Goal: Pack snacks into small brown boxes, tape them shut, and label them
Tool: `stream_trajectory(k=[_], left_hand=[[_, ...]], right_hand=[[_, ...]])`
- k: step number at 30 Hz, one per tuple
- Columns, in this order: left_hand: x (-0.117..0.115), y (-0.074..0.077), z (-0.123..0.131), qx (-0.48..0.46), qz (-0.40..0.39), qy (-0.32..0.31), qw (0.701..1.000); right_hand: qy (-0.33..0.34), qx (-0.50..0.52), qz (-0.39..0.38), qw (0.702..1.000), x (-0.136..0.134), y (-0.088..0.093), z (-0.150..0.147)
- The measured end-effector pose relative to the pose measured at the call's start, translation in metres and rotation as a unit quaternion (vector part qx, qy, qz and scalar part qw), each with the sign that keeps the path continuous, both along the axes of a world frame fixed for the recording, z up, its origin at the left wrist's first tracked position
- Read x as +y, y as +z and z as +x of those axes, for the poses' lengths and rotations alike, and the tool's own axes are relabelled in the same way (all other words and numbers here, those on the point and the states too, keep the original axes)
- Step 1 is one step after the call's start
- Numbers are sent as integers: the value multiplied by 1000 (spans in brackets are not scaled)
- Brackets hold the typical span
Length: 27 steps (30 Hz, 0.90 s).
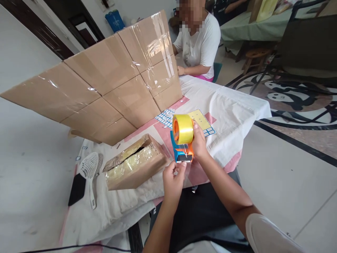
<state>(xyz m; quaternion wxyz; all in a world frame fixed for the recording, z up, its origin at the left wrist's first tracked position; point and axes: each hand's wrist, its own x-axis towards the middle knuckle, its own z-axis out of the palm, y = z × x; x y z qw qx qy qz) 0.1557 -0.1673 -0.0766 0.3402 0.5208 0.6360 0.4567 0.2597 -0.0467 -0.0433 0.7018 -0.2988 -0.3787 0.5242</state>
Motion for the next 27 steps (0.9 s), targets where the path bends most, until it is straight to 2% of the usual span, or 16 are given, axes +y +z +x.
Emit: stream_trajectory(k=[3,6,10,13,17,21,24,27], left_hand=[[0,-3,-4,106,48,33,993],[-1,-2,-4,162,85,55,982],[-1,1,-4,157,74,57,983],[2,0,-4,125,47,52,990],[5,-2,-4,76,34,38,996],[3,0,-6,65,42,38,996],[0,-2,-9,69,41,36,996],[3,-13,-10,30,38,42,998]], right_hand=[[26,15,14,999,-5,-2,-1],[-4,-34,29,999,-4,-8,4],[-97,-145,83,981,0,-16,15],[-118,-175,105,972,0,-16,20],[-72,-134,57,987,-5,-11,17],[-52,-61,-37,996,-12,-4,11],[-43,21,-127,991,-18,0,7],[2,115,-171,979,-19,3,4]])
